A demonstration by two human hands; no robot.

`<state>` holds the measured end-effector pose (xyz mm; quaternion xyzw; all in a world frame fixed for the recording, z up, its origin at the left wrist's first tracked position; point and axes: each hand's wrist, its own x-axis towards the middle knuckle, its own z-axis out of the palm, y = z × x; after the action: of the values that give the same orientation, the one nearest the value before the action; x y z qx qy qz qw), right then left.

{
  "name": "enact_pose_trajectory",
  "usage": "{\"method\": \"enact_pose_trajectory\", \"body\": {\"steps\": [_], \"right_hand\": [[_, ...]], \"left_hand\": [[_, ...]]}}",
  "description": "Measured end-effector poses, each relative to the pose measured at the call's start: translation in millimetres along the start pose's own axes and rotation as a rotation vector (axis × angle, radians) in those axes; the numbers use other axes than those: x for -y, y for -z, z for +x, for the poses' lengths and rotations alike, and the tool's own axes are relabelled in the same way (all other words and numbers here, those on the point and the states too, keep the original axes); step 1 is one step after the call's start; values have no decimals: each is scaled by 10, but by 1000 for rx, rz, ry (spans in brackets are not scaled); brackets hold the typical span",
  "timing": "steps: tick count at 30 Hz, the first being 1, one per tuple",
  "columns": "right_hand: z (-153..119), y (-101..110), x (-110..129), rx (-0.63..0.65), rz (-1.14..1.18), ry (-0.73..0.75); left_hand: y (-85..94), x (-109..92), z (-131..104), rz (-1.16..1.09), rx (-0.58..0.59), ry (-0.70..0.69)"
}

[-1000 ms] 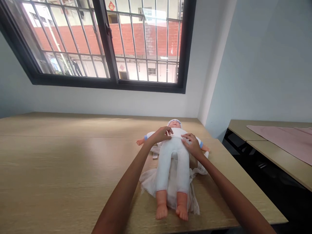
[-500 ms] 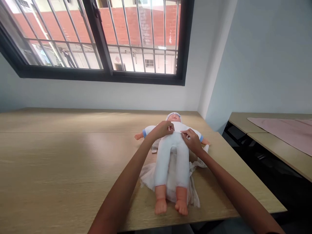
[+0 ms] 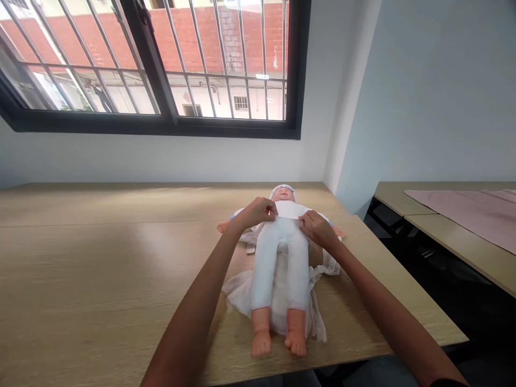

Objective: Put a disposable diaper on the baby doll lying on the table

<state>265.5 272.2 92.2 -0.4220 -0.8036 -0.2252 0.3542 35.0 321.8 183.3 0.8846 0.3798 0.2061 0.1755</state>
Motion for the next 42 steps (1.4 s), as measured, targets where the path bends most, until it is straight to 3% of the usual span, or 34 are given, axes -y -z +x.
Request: {"method": "enact_pose_trajectory", "body": {"steps": [9,18,23,33,39,42], "right_hand": [[64,74,141,9,174,-109],[135,54,236,-17,286,-205],[178,17,298,2,220,-255],[151,27,225,58,-69,-170],[143,35,249,21,80,-236],[136,17,249,-6,127,-274]], "left_hand": [[-22,-10,-5,-83,55,-64],[-161,-126,43,-46,3,-67],[-220,-218,54,48,-46,-48],[-146,-98,18,56,20,-96],[-116,-17,15,21,-37,-94],[-93,35,16,14,-11,-52]]}}
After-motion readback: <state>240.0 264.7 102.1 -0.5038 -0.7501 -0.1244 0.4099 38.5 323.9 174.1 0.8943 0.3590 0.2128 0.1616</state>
